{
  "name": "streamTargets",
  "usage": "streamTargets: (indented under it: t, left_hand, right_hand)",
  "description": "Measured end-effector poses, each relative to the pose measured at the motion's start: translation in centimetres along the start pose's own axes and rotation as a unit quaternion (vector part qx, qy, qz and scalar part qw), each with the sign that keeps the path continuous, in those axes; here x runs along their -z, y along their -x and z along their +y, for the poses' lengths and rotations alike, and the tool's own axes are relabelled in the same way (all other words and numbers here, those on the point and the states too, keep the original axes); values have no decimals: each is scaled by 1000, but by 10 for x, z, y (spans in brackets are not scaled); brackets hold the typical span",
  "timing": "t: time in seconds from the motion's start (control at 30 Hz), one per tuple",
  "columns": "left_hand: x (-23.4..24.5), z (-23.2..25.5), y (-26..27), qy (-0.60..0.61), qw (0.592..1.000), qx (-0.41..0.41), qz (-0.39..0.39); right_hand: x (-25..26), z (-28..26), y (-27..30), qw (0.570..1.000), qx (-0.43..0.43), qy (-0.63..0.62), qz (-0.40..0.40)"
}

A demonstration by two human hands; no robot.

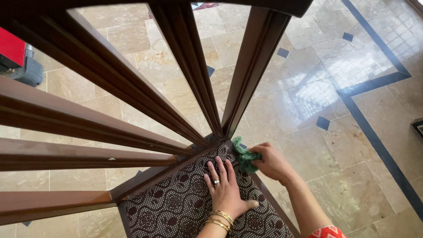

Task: The person wipes the wooden frame, slats, seat, and legs of a chair with a green cloth after applying liquid from a spray bottle.

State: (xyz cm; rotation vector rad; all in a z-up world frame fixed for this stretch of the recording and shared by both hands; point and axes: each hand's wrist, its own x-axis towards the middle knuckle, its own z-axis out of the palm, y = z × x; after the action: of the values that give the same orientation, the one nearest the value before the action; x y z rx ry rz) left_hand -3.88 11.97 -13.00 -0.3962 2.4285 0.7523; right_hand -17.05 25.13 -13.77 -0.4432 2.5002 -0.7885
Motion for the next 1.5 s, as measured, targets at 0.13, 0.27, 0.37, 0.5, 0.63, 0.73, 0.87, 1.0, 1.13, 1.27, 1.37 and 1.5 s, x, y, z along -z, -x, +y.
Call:
streamTargets:
  t: [0.13, 0.27, 0.37, 0.5, 0.63, 0.73, 0.87, 1.0, 1.13, 1.27, 1.37, 1.5]
  left_hand:
    - [-12, 0, -9, -25, 1000, 0, -10]
    - [-17, 1, -15, -33, 999, 16, -22]
    - [-17, 1, -15, -26, 999, 24, -22]
    - [-17, 3, -15, -10, 1000, 22, -11]
    - [-19, 2, -15, -18, 999, 30, -8]
    - [-17, 4, -14, -8, 999, 34, -8]
    - [-16, 4, -16, -6, 999, 37, -22]
    - [-22, 2, -20, -6, 1000, 29, -8]
    - [-30, -1, -21, -23, 999, 27, -4]
    - [-34, -3, -15, -12, 999, 17, 31]
    - [-31, -1, -16, -20, 999, 14, 28]
    - [-28, 0, -15, -10, 999, 19, 27]
  right_hand:
    - [-36, 10, -10, 984, 31, -178, 13]
    - [-72, 17, -33, 967, -37, -212, 135]
    - [-88, 27, -57, 957, 10, -257, 131]
    - [-87, 44, -68, 970, 20, -221, 101]
    - [-79, 67, -28, 987, 2, -120, 106]
    - [-64, 83, 19, 991, -20, -91, 91]
    - [-55, 66, 33, 985, -99, -102, 98]
    - [-64, 39, -23, 988, -45, -51, 136]
    - [-81, 29, -86, 979, 12, -40, 201]
    - [-75, 33, -83, 990, -41, -51, 122]
    - [-68, 35, -74, 992, -41, -33, 110]
    - [-70, 33, -67, 986, -42, -105, 121]
